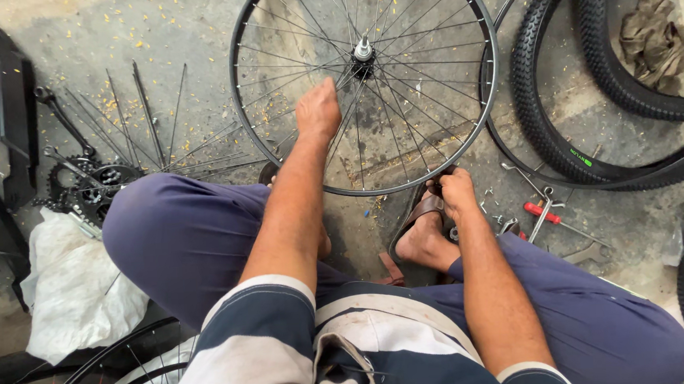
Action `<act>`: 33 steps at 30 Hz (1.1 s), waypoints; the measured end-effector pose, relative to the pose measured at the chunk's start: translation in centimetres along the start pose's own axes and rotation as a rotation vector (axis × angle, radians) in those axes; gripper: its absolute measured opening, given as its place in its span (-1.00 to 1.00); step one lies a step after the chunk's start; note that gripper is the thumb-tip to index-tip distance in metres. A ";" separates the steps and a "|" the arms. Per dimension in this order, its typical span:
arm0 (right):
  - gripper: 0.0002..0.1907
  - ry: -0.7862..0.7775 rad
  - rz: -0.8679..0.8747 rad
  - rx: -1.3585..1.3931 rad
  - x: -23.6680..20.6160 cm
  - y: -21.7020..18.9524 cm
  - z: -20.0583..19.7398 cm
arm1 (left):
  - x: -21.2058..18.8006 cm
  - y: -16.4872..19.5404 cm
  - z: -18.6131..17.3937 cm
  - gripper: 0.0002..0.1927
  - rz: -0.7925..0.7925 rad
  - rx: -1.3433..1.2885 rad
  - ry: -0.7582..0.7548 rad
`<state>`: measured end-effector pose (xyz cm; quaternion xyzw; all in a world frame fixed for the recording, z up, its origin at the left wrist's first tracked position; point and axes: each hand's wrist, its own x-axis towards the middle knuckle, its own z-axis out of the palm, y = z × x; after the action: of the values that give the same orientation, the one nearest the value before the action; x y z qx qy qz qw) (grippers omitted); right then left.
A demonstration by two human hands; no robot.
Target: The person sits on the floor and installs a tire onto a bicycle wheel rim, then removes the tire and reassembles the wheel with spokes. The person handles the rim, tire, and spokes by hand, using tools visible nearby.
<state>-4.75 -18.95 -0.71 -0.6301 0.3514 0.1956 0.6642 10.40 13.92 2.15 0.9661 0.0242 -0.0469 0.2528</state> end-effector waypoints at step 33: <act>-0.91 0.011 -0.092 0.199 -5.7 -3.7 1.3 | -12.5 4.6 -0.7 -0.72 -0.252 -0.450 -0.100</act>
<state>-5.74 -17.16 5.94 -0.5775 0.3436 0.1256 0.7298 -1.61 9.98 6.29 0.8714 0.1414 -0.1191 0.4544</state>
